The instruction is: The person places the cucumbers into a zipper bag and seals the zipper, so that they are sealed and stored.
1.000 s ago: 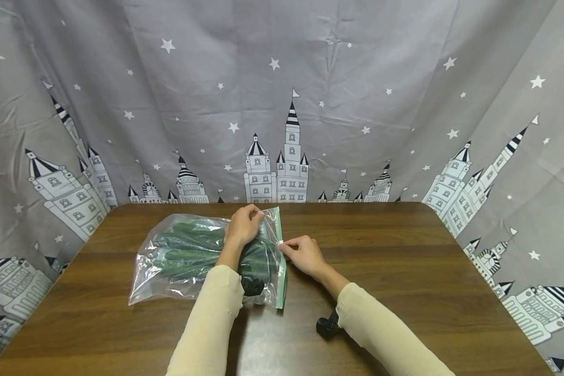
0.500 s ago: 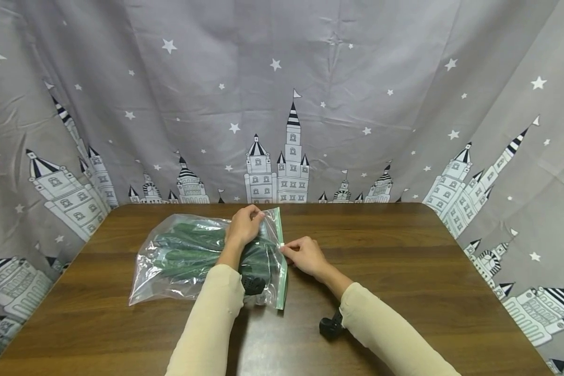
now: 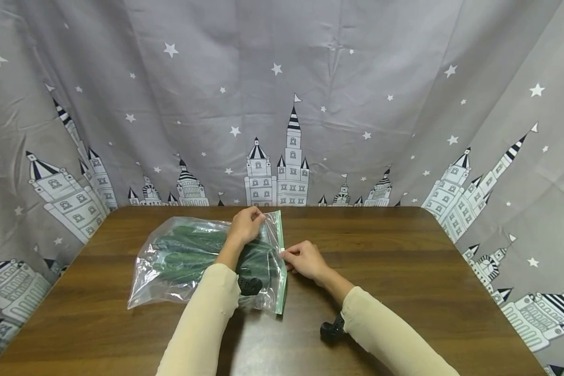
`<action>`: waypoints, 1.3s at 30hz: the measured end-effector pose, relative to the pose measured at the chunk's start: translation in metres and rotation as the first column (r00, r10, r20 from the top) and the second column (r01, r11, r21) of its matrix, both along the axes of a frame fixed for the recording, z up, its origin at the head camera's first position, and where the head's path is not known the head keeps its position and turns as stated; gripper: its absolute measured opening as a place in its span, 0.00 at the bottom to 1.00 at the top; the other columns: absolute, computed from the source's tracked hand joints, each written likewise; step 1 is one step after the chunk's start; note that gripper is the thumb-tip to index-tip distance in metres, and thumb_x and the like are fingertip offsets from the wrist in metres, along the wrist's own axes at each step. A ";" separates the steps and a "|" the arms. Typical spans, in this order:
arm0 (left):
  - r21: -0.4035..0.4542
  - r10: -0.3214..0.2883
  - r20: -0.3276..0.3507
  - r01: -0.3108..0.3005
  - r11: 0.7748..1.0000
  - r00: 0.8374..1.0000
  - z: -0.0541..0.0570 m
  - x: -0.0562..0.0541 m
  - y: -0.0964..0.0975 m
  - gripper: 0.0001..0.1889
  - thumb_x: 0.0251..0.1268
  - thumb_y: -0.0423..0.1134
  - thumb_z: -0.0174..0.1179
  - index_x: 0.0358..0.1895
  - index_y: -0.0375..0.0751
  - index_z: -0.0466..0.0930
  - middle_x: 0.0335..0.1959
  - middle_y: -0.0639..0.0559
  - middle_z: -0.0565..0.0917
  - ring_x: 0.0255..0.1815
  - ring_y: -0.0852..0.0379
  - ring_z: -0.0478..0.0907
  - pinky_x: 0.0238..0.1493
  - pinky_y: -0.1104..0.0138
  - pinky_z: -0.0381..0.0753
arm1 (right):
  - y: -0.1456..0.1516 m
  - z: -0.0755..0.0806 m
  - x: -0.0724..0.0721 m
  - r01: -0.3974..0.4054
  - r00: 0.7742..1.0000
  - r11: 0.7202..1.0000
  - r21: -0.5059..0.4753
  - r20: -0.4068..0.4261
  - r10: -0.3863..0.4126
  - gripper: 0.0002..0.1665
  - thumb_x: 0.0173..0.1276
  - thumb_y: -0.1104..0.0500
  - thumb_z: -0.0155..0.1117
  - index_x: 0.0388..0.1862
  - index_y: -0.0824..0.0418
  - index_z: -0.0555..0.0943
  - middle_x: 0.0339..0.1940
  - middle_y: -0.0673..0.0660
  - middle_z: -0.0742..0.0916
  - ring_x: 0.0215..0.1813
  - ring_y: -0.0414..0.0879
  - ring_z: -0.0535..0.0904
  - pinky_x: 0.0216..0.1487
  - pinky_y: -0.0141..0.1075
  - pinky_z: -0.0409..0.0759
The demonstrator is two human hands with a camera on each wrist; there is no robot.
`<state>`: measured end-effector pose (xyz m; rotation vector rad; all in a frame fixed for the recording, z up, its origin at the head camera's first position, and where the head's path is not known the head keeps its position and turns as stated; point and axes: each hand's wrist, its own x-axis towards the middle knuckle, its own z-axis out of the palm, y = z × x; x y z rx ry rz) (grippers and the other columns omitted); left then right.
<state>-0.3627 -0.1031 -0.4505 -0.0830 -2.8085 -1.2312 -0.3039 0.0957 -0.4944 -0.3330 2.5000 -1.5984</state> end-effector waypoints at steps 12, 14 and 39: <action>0.030 0.025 0.038 -0.026 0.999 0.999 -0.003 -0.002 0.003 0.10 0.81 0.42 0.55 0.46 0.39 0.83 0.52 0.40 0.83 0.52 0.41 0.77 0.54 0.47 0.76 | 0.000 0.000 0.005 0.007 0.999 1.000 -0.014 0.036 -0.006 0.11 0.72 0.61 0.67 0.41 0.69 0.91 0.30 0.55 0.89 0.27 0.41 0.83 0.30 0.34 0.86; 0.040 0.023 0.037 -0.025 0.999 0.999 -0.003 -0.002 0.002 0.11 0.81 0.41 0.55 0.46 0.39 0.83 0.51 0.40 0.83 0.52 0.41 0.77 0.54 0.47 0.76 | 0.000 -0.001 0.006 0.006 0.999 1.000 -0.018 0.045 -0.006 0.11 0.72 0.61 0.67 0.41 0.69 0.91 0.29 0.55 0.89 0.27 0.41 0.84 0.30 0.34 0.86; 0.123 0.026 0.041 -0.031 0.992 0.999 -0.007 -0.003 -0.001 0.10 0.80 0.41 0.56 0.43 0.39 0.83 0.45 0.42 0.83 0.48 0.43 0.76 0.50 0.50 0.76 | 0.004 0.004 0.014 -0.049 0.980 0.994 -0.100 0.188 0.068 0.14 0.73 0.60 0.65 0.43 0.72 0.89 0.25 0.57 0.89 0.27 0.42 0.86 0.29 0.31 0.83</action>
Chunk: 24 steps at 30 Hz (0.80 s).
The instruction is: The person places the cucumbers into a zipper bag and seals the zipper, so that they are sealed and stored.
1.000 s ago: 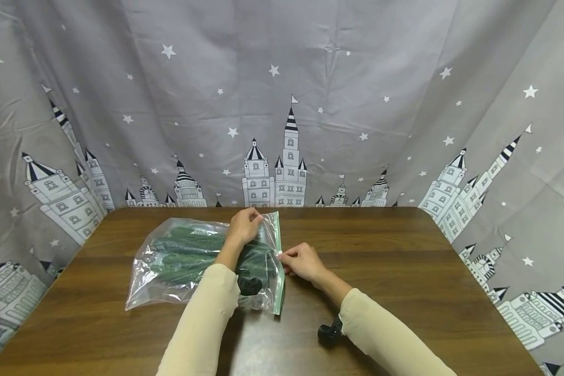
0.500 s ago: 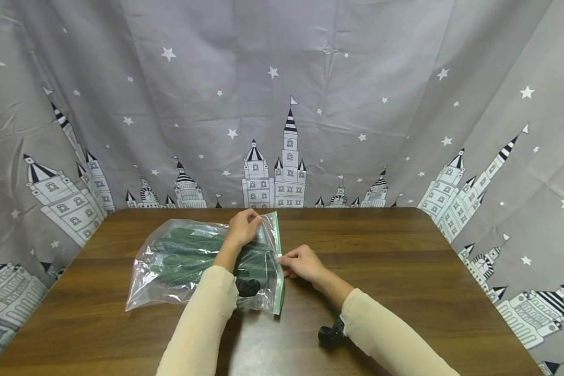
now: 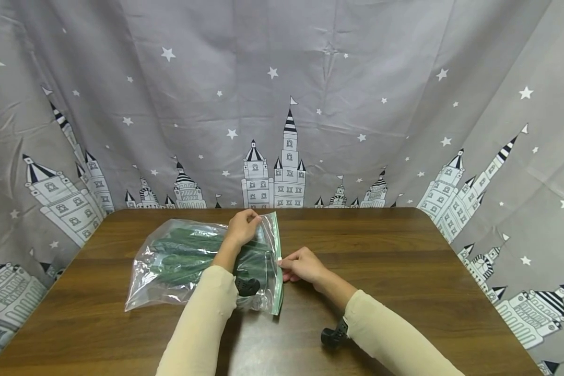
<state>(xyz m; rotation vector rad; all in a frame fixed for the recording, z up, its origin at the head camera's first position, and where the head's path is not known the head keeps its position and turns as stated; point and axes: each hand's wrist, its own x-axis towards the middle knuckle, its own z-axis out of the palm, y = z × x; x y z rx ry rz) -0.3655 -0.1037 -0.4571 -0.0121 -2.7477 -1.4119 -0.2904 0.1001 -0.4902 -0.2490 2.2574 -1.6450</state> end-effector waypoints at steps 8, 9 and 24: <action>0.022 0.004 0.016 -0.005 1.000 1.000 -0.001 -0.001 -0.001 0.10 0.81 0.41 0.55 0.43 0.39 0.83 0.43 0.43 0.83 0.46 0.43 0.76 0.48 0.51 0.76 | 0.001 0.001 0.002 -0.011 1.000 1.000 0.001 -0.005 0.011 0.13 0.73 0.61 0.65 0.41 0.72 0.90 0.22 0.54 0.88 0.25 0.41 0.84 0.31 0.32 0.83; 0.023 0.002 0.018 -0.003 1.000 1.000 -0.001 -0.001 -0.001 0.10 0.81 0.41 0.55 0.43 0.39 0.82 0.43 0.43 0.83 0.46 0.44 0.76 0.48 0.51 0.76 | 0.001 0.002 0.002 -0.010 1.000 1.000 0.000 -0.006 0.010 0.13 0.73 0.61 0.65 0.40 0.72 0.90 0.22 0.54 0.88 0.25 0.41 0.84 0.31 0.32 0.83; 0.015 0.007 0.025 -0.007 1.000 1.000 0.002 0.003 -0.002 0.10 0.80 0.41 0.56 0.43 0.39 0.83 0.42 0.44 0.82 0.46 0.43 0.76 0.50 0.50 0.74 | 0.001 0.004 0.009 -0.028 0.999 0.999 -0.038 0.038 0.029 0.12 0.72 0.64 0.65 0.40 0.74 0.89 0.21 0.54 0.87 0.23 0.40 0.83 0.27 0.30 0.82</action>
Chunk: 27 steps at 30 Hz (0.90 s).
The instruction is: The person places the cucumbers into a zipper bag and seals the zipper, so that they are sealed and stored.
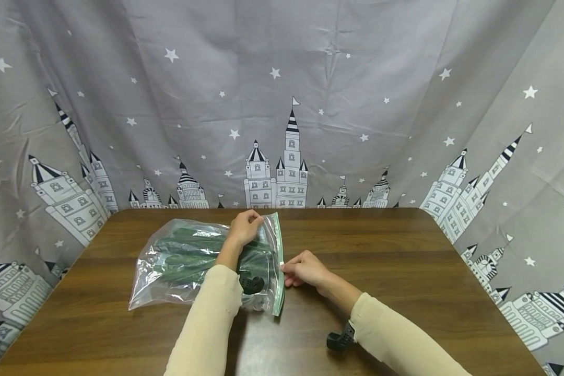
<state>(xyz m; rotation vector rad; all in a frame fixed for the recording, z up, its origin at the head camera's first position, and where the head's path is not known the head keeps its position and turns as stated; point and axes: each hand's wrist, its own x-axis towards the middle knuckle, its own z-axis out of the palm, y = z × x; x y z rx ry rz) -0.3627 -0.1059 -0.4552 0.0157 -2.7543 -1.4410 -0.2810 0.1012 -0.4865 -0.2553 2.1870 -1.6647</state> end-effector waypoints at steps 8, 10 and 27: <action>0.001 0.000 0.000 0.000 1.000 1.000 -0.001 0.000 0.000 0.10 0.80 0.41 0.56 0.43 0.39 0.83 0.43 0.44 0.83 0.46 0.43 0.76 0.49 0.50 0.75 | 0.001 -0.001 0.003 -0.012 1.000 1.000 -0.011 0.022 0.012 0.12 0.72 0.63 0.65 0.38 0.73 0.89 0.20 0.53 0.86 0.23 0.40 0.83 0.27 0.29 0.81; 0.007 0.002 0.004 -0.002 1.000 1.000 -0.001 -0.001 0.000 0.10 0.80 0.41 0.56 0.43 0.39 0.83 0.44 0.44 0.83 0.46 0.43 0.76 0.49 0.50 0.75 | 0.001 0.000 0.004 -0.013 1.000 1.000 -0.010 0.025 0.013 0.12 0.72 0.63 0.65 0.37 0.72 0.89 0.19 0.53 0.86 0.23 0.39 0.83 0.27 0.29 0.81; 0.083 -0.038 0.019 0.036 0.996 0.999 0.001 0.001 -0.003 0.10 0.80 0.39 0.55 0.44 0.36 0.82 0.46 0.42 0.82 0.47 0.44 0.75 0.49 0.52 0.75 | 0.002 0.001 0.016 -0.032 0.996 0.999 -0.031 0.077 0.034 0.11 0.71 0.63 0.66 0.33 0.71 0.88 0.20 0.53 0.86 0.22 0.38 0.82 0.25 0.28 0.79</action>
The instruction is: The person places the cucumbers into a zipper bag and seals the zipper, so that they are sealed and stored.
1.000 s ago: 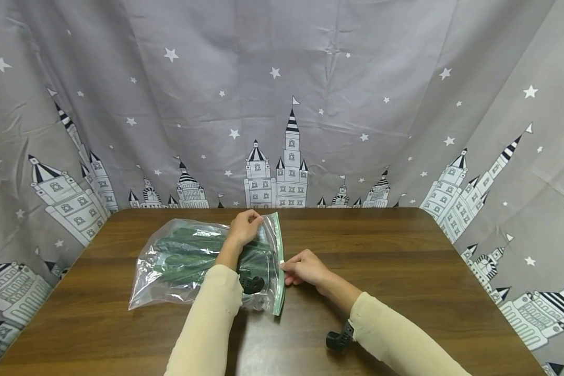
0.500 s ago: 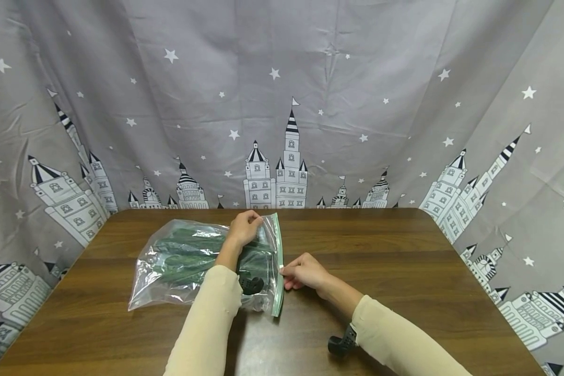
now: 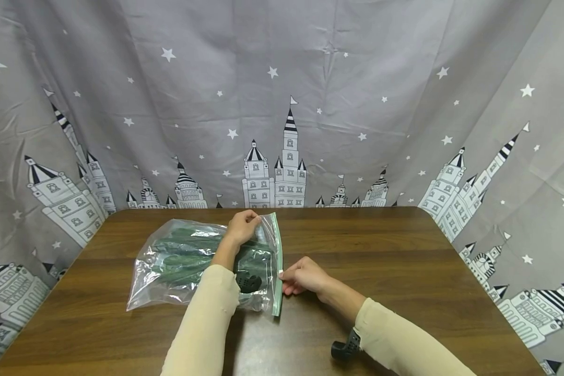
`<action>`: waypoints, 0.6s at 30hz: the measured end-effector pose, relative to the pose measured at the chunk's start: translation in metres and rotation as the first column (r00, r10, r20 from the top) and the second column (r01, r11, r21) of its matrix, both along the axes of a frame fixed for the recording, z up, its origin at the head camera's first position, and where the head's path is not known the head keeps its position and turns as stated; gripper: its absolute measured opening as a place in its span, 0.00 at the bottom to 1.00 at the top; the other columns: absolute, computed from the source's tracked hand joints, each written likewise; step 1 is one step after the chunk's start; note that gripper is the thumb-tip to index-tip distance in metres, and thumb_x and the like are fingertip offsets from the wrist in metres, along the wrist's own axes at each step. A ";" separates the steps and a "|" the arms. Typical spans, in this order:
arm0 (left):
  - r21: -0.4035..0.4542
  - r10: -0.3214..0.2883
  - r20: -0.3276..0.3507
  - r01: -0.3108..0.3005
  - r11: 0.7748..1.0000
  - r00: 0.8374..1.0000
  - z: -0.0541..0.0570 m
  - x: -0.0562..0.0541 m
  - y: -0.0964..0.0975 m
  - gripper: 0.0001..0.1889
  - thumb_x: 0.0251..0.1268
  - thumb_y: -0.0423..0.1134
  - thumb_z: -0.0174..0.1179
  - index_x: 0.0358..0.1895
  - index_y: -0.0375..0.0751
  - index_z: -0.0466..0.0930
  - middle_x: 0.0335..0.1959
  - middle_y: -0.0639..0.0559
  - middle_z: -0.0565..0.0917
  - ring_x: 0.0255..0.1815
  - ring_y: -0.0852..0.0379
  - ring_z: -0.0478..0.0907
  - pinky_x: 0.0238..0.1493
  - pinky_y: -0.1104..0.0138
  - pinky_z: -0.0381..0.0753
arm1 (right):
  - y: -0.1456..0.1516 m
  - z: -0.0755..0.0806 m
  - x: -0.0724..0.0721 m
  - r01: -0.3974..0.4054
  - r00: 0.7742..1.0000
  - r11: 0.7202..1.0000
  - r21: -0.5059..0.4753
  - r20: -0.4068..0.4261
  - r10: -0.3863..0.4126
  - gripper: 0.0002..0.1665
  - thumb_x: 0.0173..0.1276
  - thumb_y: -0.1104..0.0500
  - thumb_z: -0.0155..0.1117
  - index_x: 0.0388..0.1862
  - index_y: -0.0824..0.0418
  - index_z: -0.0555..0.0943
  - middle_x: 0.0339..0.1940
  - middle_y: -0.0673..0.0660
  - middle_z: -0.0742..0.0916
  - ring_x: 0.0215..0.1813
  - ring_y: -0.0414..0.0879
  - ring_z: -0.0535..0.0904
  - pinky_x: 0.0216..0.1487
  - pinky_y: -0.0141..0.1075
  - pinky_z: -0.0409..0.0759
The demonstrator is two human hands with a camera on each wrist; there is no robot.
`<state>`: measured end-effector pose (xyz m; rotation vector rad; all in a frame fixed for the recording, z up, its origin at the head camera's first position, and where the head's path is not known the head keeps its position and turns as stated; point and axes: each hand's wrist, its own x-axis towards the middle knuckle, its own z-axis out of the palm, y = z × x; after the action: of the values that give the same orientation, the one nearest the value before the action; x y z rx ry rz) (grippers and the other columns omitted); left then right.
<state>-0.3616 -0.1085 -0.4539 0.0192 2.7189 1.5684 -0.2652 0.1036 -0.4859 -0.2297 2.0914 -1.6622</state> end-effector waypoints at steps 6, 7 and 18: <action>0.033 -0.019 0.032 0.017 0.999 0.999 -0.001 -0.001 -0.002 0.10 0.81 0.40 0.54 0.44 0.37 0.81 0.45 0.43 0.81 0.40 0.48 0.75 0.44 0.56 0.75 | 0.000 0.001 0.003 0.001 1.000 1.000 0.011 -0.008 -0.001 0.11 0.70 0.62 0.67 0.33 0.70 0.89 0.20 0.53 0.87 0.22 0.38 0.82 0.25 0.28 0.80; 0.034 -0.019 0.035 0.017 0.999 0.999 -0.001 -0.001 -0.003 0.10 0.82 0.40 0.54 0.44 0.38 0.81 0.45 0.43 0.81 0.39 0.48 0.76 0.44 0.56 0.75 | 0.000 0.001 0.003 -0.001 1.000 1.000 0.014 -0.010 0.001 0.11 0.70 0.62 0.67 0.33 0.70 0.89 0.20 0.53 0.87 0.22 0.38 0.82 0.26 0.28 0.80; 0.013 -0.030 0.024 0.030 0.999 0.999 -0.001 0.002 -0.004 0.11 0.83 0.40 0.53 0.46 0.38 0.81 0.46 0.43 0.81 0.43 0.47 0.75 0.44 0.55 0.75 | -0.001 0.001 0.005 0.010 0.999 0.998 0.059 -0.038 -0.007 0.11 0.71 0.60 0.67 0.35 0.67 0.89 0.22 0.53 0.87 0.26 0.39 0.83 0.30 0.31 0.81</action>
<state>-0.3600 -0.1122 -0.4551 0.0405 2.6776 1.5670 -0.2600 0.1024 -0.4852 -0.2353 2.1689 -1.6099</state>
